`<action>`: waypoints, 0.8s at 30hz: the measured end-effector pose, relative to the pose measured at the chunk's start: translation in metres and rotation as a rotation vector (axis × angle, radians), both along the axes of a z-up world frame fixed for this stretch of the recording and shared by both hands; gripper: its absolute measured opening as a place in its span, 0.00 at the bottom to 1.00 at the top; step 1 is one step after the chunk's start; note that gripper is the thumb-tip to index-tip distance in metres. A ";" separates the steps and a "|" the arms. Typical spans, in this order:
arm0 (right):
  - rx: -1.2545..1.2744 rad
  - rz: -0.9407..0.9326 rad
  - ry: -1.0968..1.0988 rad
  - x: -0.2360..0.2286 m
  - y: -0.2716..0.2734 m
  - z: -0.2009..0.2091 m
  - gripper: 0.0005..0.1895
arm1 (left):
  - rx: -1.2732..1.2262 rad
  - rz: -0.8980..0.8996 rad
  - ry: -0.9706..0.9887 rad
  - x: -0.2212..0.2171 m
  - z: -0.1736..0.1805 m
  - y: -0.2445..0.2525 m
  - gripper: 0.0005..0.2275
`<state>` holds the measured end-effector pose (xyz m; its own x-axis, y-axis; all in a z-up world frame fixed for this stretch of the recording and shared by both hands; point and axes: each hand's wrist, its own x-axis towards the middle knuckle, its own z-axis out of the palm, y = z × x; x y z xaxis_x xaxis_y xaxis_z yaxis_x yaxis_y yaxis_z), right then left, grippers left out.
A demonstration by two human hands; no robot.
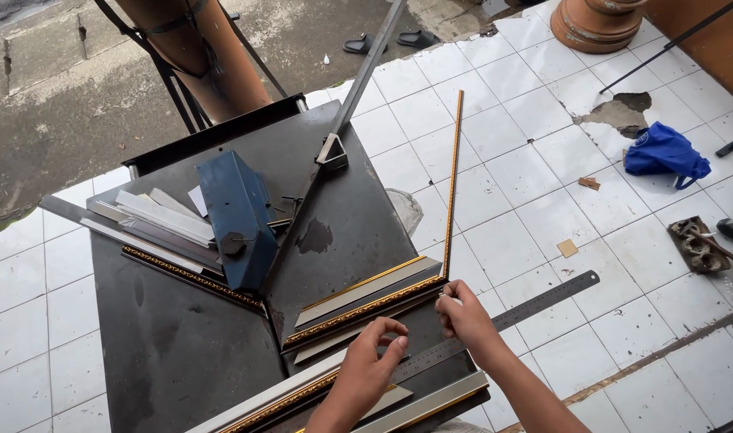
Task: Inspecting and organizing cut pieces of picture frame molding on a workbench to check for fit and quality.
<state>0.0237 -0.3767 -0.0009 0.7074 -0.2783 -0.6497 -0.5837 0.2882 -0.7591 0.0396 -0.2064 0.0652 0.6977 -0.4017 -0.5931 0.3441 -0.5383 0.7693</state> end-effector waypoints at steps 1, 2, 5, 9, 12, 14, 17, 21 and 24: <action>0.003 -0.004 0.002 0.008 -0.010 -0.002 0.07 | 0.003 -0.004 0.002 0.001 0.002 -0.002 0.06; 0.072 -0.118 0.000 0.017 -0.019 -0.004 0.08 | 0.025 0.039 0.053 0.002 0.005 -0.003 0.06; 0.091 -0.243 -0.013 0.051 -0.041 -0.007 0.09 | 0.045 0.086 0.109 0.012 0.003 -0.011 0.07; 0.106 -0.246 -0.025 0.101 -0.056 -0.022 0.15 | 0.053 0.079 0.107 0.023 0.006 -0.016 0.06; 0.150 -0.166 0.064 0.143 -0.062 -0.037 0.29 | 0.056 0.120 0.087 0.031 0.014 -0.019 0.08; 0.115 -0.144 0.079 0.156 -0.062 -0.029 0.33 | 0.060 0.134 0.085 0.033 0.014 -0.017 0.08; 0.077 -0.148 0.086 0.165 -0.060 -0.020 0.34 | 0.077 0.170 0.092 0.030 0.010 -0.011 0.08; 0.094 -0.188 0.048 0.162 -0.056 -0.009 0.17 | 0.059 0.231 0.115 0.022 -0.006 -0.002 0.07; 0.127 -0.188 0.025 0.150 -0.046 0.009 0.23 | -0.031 0.242 0.151 0.013 -0.017 0.005 0.10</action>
